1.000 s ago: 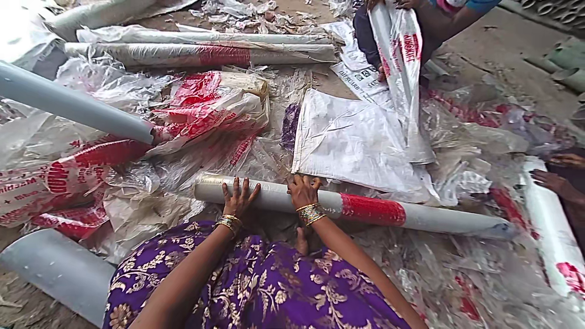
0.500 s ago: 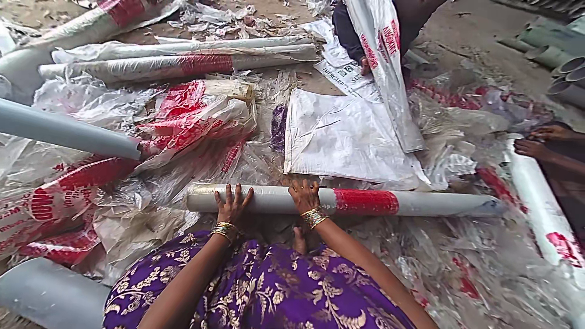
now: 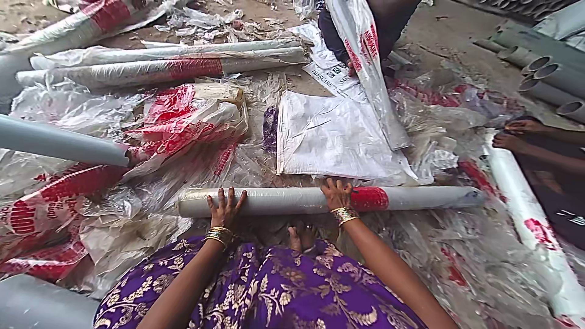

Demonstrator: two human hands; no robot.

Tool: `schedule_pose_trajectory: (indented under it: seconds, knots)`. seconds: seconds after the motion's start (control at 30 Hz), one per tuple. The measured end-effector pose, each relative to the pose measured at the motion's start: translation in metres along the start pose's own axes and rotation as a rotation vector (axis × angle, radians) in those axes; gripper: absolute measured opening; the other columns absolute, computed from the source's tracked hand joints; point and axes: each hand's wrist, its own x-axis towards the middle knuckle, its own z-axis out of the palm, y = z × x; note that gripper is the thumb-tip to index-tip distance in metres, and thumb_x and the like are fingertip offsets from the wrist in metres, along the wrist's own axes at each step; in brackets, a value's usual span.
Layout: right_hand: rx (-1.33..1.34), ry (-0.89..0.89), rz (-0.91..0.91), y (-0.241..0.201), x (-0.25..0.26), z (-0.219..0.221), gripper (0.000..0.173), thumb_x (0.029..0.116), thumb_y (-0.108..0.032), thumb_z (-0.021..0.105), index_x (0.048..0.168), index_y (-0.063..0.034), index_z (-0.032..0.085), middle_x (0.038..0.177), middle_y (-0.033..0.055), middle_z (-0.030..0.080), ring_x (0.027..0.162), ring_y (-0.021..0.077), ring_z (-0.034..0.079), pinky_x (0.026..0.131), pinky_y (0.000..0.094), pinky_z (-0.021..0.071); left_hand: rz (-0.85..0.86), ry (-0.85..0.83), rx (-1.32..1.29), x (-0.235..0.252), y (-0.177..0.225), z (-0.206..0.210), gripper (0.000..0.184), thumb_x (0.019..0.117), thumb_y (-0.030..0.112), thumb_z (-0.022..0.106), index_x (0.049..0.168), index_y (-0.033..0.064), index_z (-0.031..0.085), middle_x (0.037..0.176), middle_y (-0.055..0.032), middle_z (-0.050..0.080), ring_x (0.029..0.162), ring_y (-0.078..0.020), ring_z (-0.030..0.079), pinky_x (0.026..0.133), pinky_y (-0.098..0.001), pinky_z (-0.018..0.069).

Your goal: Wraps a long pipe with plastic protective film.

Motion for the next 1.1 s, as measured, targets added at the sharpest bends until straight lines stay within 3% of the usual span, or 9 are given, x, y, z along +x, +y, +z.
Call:
schedule_pose_trajectory:
  seconds: [0.1, 0.3, 0.47, 0.67, 0.8, 0.87, 0.93, 1.0, 1.1]
  knots:
    - [0.132, -0.080, 0.207, 0.006, 0.000, -0.006, 0.029, 0.1028, -0.012, 0.057, 0.128, -0.0094, 0.071, 0.144, 0.0227, 0.056, 0.136, 0.0452, 0.049, 0.114, 0.0731, 0.0216, 0.006, 0.013, -0.003, -0.001, 0.001, 0.000, 0.098, 0.0795, 0.035, 0.084, 0.163, 0.0269, 0.034, 0.167, -0.0281, 0.026, 0.152, -0.0576, 0.020, 0.113, -0.0823, 0.0114]
    - [0.412, 0.102, 0.576, 0.018, -0.024, 0.002, 0.029, 0.1052, -0.016, 0.056, 0.129, -0.0051, 0.068, 0.142, 0.0235, 0.057, 0.137, 0.0412, 0.051, 0.112, 0.0689, 0.0301, 0.028, 0.068, 0.012, 0.002, -0.001, 0.006, 0.095, 0.0789, 0.036, 0.084, 0.161, 0.0242, 0.039, 0.162, -0.0317, 0.033, 0.148, -0.0617, 0.025, 0.110, -0.0844, 0.0146]
    - [0.309, 0.086, 0.483, 0.011, -0.031, 0.014, 0.032, 0.1059, -0.015, 0.052, 0.131, -0.0028, 0.067, 0.148, 0.0229, 0.055, 0.139, 0.0452, 0.048, 0.112, 0.0667, 0.0316, -0.005, -0.116, 0.042, 0.001, 0.009, -0.017, 0.095, 0.0837, 0.039, 0.080, 0.164, 0.0239, 0.031, 0.164, -0.0317, 0.029, 0.149, -0.0614, 0.022, 0.111, -0.0838, 0.0147]
    - [0.233, 0.129, 0.415, 0.009, -0.019, 0.032, 0.037, 0.1063, -0.013, 0.046, 0.138, -0.0007, 0.062, 0.152, 0.0206, 0.053, 0.144, 0.0407, 0.046, 0.117, 0.0619, 0.0318, -0.042, -0.298, -0.035, 0.000, 0.015, -0.039, 0.099, 0.0837, 0.051, 0.079, 0.164, 0.0239, 0.029, 0.165, -0.0273, 0.030, 0.151, -0.0584, 0.022, 0.113, -0.0836, 0.0136]
    - [0.204, 0.127, 0.420, 0.006, -0.013, 0.037, 0.041, 0.1037, -0.004, 0.043, 0.142, 0.0020, 0.057, 0.154, 0.0231, 0.050, 0.142, 0.0428, 0.047, 0.117, 0.0625, 0.0296, -0.019, -0.238, -0.158, 0.001, 0.010, -0.034, 0.098, 0.0807, 0.040, 0.085, 0.163, 0.0222, 0.034, 0.165, -0.0236, 0.031, 0.153, -0.0550, 0.018, 0.113, -0.0839, 0.0053]
    - [0.171, 0.125, 0.389, 0.006, -0.016, 0.037, 0.043, 0.1023, 0.000, 0.042, 0.142, 0.0042, 0.056, 0.154, 0.0258, 0.049, 0.141, 0.0453, 0.047, 0.116, 0.0638, 0.0303, 0.006, -0.291, -0.198, 0.001, 0.003, -0.040, 0.090, 0.0875, 0.040, 0.080, 0.163, 0.0236, 0.033, 0.167, -0.0203, 0.030, 0.156, -0.0507, 0.016, 0.115, -0.0826, 0.0056]
    - [0.151, 0.140, 0.360, 0.006, -0.023, 0.038, 0.041, 0.1027, -0.001, 0.043, 0.140, 0.0057, 0.057, 0.153, 0.0277, 0.049, 0.139, 0.0485, 0.048, 0.114, 0.0652, 0.0329, 0.020, -0.386, -0.274, 0.004, -0.016, -0.054, 0.075, 0.0972, 0.040, 0.070, 0.162, 0.0232, 0.036, 0.168, -0.0142, 0.032, 0.157, -0.0419, 0.020, 0.119, -0.0753, 0.0130]
    - [0.154, 0.202, 0.330, 0.007, -0.027, 0.043, 0.038, 0.1024, -0.001, 0.044, 0.136, 0.0085, 0.059, 0.148, 0.0311, 0.052, 0.135, 0.0531, 0.050, 0.109, 0.0690, 0.0346, -0.021, -0.424, -0.352, 0.004, -0.045, -0.073, 0.065, 0.1024, 0.041, 0.063, 0.158, 0.0152, 0.042, 0.164, -0.0149, 0.039, 0.153, -0.0388, 0.033, 0.119, -0.0666, 0.0263]
    - [0.146, 0.237, 0.317, 0.005, -0.028, 0.046, 0.036, 0.1017, 0.000, 0.045, 0.132, 0.0107, 0.061, 0.145, 0.0340, 0.053, 0.133, 0.0566, 0.050, 0.108, 0.0714, 0.0345, -0.228, -0.304, -0.353, -0.015, -0.084, -0.097, 0.053, 0.1034, 0.033, 0.062, 0.151, 0.0106, 0.052, 0.157, -0.0166, 0.049, 0.148, -0.0407, 0.041, 0.119, -0.0660, 0.0278]
